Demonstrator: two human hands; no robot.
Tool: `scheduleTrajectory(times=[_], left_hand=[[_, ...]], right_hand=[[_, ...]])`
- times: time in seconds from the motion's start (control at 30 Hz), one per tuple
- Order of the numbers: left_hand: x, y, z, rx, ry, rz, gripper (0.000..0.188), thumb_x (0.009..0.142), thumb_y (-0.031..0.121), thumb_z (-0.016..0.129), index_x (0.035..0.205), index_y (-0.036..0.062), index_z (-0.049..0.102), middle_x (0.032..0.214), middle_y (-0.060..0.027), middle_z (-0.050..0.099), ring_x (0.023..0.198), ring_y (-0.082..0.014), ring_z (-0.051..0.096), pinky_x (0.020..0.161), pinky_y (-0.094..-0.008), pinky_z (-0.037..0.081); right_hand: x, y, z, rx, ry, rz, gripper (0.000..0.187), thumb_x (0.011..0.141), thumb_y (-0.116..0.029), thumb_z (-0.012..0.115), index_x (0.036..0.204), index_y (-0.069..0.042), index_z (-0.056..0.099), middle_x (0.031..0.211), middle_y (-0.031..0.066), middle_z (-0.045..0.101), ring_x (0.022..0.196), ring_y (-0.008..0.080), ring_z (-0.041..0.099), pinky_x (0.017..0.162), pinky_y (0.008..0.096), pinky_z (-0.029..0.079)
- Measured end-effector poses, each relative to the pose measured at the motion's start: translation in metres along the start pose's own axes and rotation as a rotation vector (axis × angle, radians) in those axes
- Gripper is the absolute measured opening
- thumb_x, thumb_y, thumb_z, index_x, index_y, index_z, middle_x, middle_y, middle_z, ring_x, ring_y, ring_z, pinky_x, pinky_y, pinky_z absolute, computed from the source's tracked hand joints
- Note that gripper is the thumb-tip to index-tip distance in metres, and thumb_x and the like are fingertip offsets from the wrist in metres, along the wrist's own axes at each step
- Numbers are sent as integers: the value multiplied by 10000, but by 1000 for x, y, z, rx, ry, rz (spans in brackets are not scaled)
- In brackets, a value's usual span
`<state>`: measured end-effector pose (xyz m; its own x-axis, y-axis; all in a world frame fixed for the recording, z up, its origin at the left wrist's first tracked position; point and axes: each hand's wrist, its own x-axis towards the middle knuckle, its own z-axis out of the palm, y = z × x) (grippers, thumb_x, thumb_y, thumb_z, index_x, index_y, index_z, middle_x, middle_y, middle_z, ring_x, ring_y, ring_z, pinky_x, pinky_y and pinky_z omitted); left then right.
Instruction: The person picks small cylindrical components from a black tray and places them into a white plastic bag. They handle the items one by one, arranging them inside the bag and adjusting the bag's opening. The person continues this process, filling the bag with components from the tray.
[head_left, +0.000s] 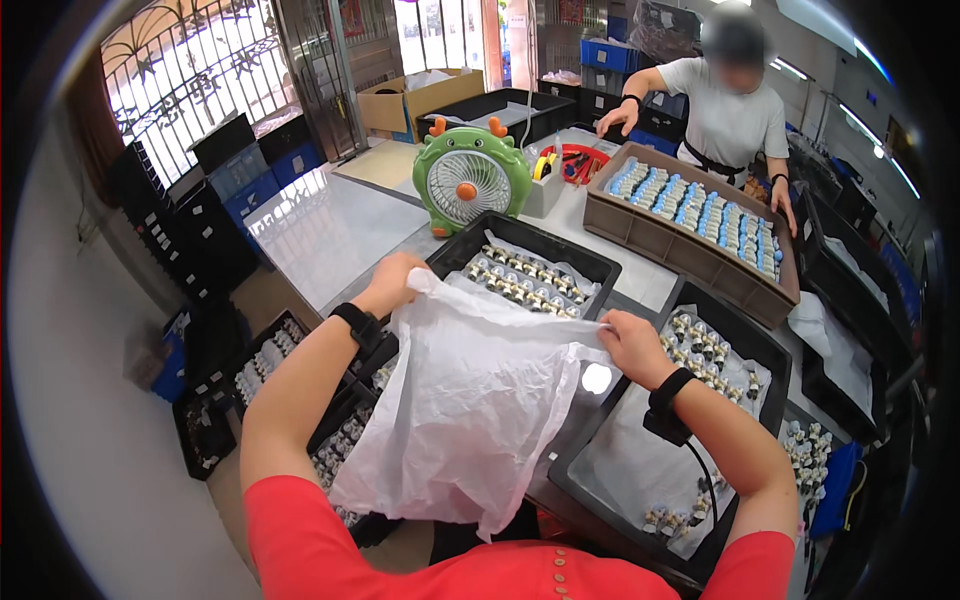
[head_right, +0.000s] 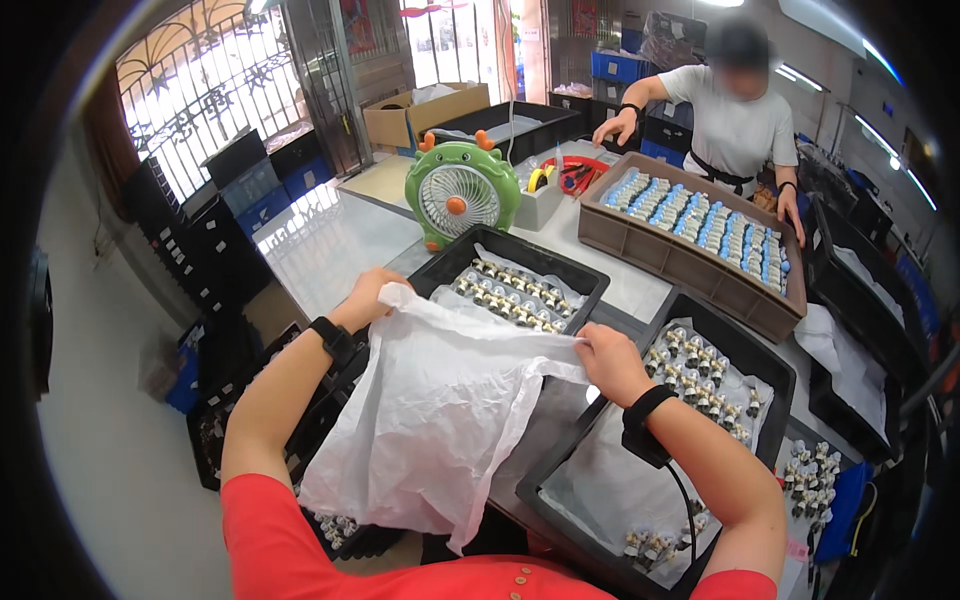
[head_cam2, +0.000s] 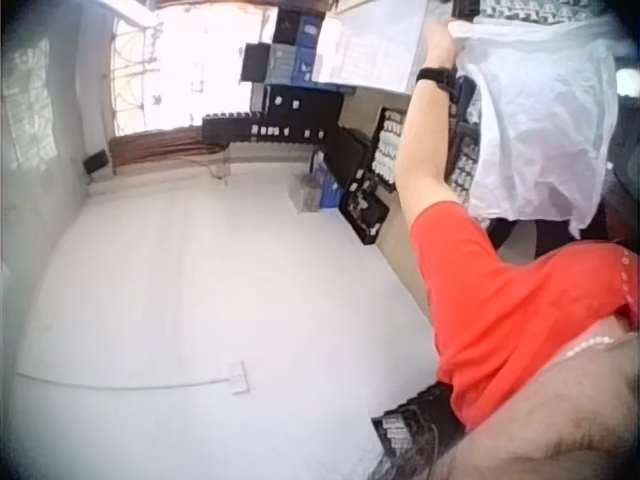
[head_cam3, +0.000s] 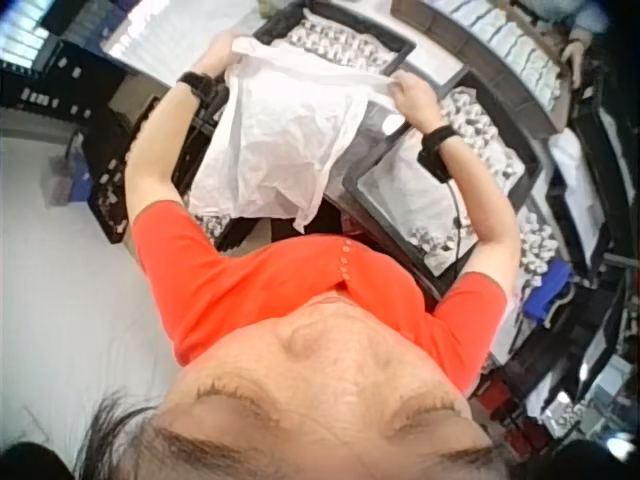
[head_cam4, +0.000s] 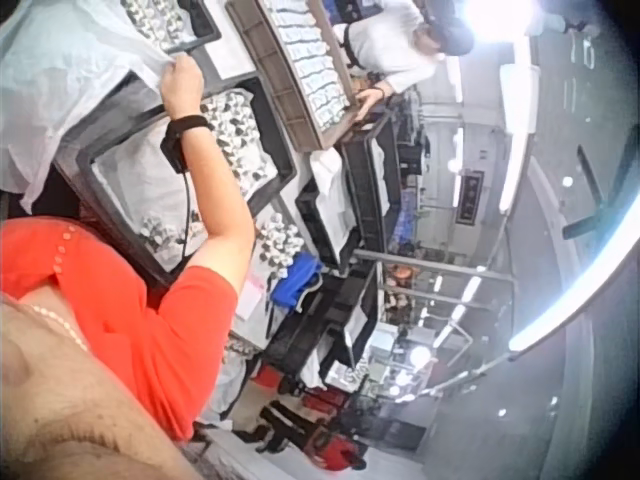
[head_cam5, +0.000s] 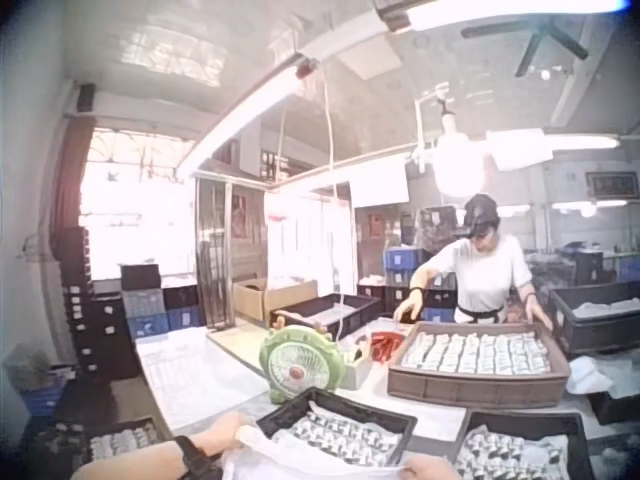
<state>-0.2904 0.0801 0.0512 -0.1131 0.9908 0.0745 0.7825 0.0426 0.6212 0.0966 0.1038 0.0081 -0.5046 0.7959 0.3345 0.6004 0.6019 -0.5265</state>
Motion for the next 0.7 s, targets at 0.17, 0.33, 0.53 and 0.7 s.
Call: scheduleTrajectory(times=[0.17, 0.33, 0.53, 0.7], left_hand=[[9, -18, -24, -670, -116, -419, 221, 862, 65, 445, 885, -28, 644, 840, -152, 665, 675, -229, 632, 556, -320, 499], [14, -45, -21, -688, -6, -350, 203, 853, 191, 601, 950, 17, 638, 930, -128, 661, 802, -220, 642, 630, -291, 502], [9, -28, 30, -230, 248, -172, 435, 865, 299, 621, 1173, 4, 535, 1064, -172, 627, 951, -270, 633, 815, -357, 486], [9, -35, 49, -139, 274, 11, 333, 808, 102, 603, 1138, 60, 574, 1078, -130, 617, 988, -243, 600, 840, -340, 463]], right_hand=[[24, -3, 6, -223, 7, -185, 95, 772, -107, 613, 822, -76, 687, 838, 106, 594, 830, 326, 601, 724, 403, 484], [54, -18, 24, 60, -68, 1, 100, 785, -72, 600, 861, -39, 655, 826, 139, 646, 790, 281, 641, 718, 385, 508], [69, 14, 34, 377, 94, 234, 170, 809, -78, 592, 918, -2, 485, 777, 167, 622, 754, 298, 641, 660, 371, 498], [73, 20, 21, 202, 42, 181, 209, 797, -98, 611, 910, -11, 459, 750, 176, 616, 741, 316, 627, 660, 379, 487]])
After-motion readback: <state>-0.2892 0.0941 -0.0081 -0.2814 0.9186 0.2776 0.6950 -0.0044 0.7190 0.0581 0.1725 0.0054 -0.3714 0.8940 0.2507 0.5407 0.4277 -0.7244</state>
